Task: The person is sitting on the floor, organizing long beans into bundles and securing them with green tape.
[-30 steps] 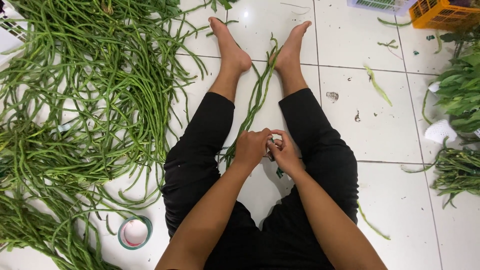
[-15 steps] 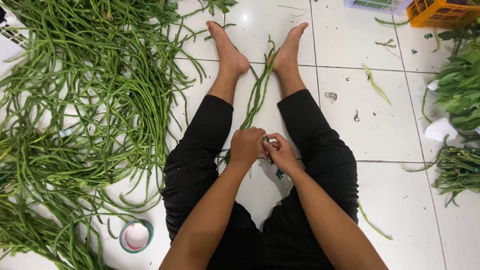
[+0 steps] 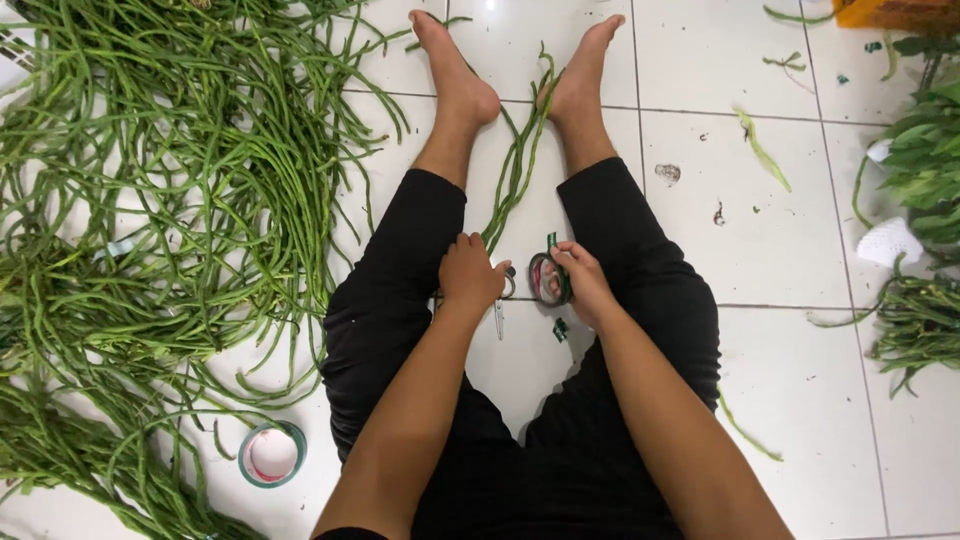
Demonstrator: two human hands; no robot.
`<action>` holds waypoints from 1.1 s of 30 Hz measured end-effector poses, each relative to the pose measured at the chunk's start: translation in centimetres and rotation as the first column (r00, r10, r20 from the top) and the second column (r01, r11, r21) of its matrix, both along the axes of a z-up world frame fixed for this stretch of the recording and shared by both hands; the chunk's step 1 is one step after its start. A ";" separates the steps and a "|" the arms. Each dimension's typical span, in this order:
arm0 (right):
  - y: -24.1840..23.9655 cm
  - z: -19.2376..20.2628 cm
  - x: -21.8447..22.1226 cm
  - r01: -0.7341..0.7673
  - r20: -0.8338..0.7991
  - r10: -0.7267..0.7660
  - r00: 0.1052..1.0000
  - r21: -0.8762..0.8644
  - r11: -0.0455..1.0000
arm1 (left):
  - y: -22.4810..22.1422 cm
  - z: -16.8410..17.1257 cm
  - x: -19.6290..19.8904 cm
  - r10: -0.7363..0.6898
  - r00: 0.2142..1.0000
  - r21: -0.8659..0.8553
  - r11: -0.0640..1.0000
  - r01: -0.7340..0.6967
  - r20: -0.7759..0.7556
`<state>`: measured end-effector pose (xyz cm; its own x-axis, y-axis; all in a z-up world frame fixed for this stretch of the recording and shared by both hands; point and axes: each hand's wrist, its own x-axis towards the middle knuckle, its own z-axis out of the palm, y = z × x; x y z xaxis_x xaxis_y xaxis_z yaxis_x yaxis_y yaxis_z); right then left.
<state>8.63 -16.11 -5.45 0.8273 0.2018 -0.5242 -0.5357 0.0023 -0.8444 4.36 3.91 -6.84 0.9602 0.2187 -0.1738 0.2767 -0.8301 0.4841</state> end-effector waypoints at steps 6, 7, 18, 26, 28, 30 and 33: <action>1.5 1.0 -2.2 -0.058 -0.064 0.056 0.996 -0.037 0.998 | -1.5 -1.7 0.2 -0.007 0.985 0.223 0.974 0.047 -0.173; 1.8 1.3 -2.6 -0.090 -0.049 0.086 0.995 -0.078 0.993 | -1.6 -1.9 0.5 -0.012 0.981 0.263 0.963 0.064 -0.192; 0.9 2.9 -3.3 -0.046 0.021 0.047 0.999 -0.082 0.996 | -2.5 -4.0 1.4 -0.014 0.993 0.356 0.933 0.054 -0.115; 1.3 2.5 -3.5 -0.080 0.064 0.086 0.994 -0.089 0.993 | -2.2 -5.9 2.0 0.004 0.998 0.412 0.911 0.020 -0.059; 1.2 2.4 -3.5 -0.069 0.054 0.074 0.996 -0.087 0.994 | -2.4 -5.6 1.9 0.007 0.999 0.436 0.900 0.015 -0.049; 1.0 2.3 -3.4 -0.059 0.056 0.064 0.996 -0.083 0.995 | -2.6 -2.9 1.5 0.004 1.000 0.354 0.935 -0.007 0.010; 0.8 1.8 -3.2 -0.051 0.080 0.057 0.995 -0.076 0.996 | -1.9 2.8 0.6 0.072 0.997 -0.052 0.996 -0.070 0.041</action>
